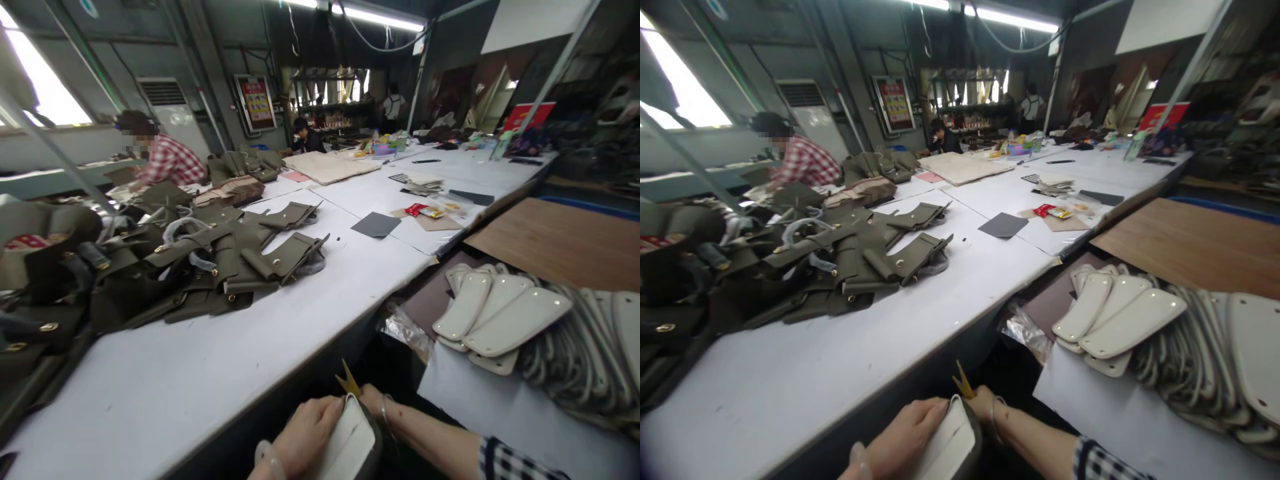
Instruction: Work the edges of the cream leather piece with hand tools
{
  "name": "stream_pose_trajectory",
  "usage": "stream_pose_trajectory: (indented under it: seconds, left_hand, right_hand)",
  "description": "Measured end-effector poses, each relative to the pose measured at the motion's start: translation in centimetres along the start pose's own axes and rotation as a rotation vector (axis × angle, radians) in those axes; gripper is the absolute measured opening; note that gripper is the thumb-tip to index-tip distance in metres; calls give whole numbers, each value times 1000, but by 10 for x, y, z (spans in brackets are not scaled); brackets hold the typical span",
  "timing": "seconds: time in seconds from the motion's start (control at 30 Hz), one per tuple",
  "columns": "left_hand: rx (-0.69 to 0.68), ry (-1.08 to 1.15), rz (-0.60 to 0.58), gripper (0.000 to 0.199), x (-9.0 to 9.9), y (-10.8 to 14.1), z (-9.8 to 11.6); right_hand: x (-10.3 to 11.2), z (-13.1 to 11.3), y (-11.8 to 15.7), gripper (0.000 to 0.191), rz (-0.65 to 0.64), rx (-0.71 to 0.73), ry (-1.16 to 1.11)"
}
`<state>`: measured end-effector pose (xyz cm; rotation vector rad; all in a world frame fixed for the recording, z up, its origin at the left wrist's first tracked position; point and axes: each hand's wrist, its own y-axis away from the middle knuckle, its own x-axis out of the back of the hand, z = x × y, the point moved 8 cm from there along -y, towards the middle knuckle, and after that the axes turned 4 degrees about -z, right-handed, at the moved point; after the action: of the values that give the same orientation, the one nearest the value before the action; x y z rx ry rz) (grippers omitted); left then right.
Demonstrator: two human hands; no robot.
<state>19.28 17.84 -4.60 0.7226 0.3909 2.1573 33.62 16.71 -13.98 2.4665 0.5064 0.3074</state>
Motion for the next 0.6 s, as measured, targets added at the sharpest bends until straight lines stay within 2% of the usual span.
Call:
stream_pose_trajectory:
  seconds: [0.07,0.13,0.17,0.23,0.3,0.33,0.37,0.4,0.5,0.6]
  left_hand:
    - [0,7,15,56,1,-1,-2]
    - [-2,13,25,56,2,-2,-4]
    - [-2,17,25,56,2,-2,-4]
    - [-2,29,21,55,2,-2,-5]
    - [-1,41,16,54,3,-3,-4]
    - [0,45,13,54,3,-3,-4]
    - [0,48,11,54,3,-3,-3]
    - [-1,51,11,53,3,-3,-2]
    - [-29,60,34,50,6,-3,3]
    - [-55,76,52,48,8,-2,5]
  right_hand:
    - [23,4,0,48,15,-62,50]
    - [48,4,11,61,-23,-114,68]
    - [56,3,20,69,-94,-145,70]
    - [58,-2,37,78,-347,-199,128]
    - [52,-10,49,78,-584,-218,284]
    - [50,-15,48,75,-630,-206,378]
    - [50,-21,43,70,-610,-175,473]
    - [53,-31,34,63,-531,-127,557]
    - [62,-69,11,42,-206,95,806]
    - [60,-110,6,48,19,344,1037]
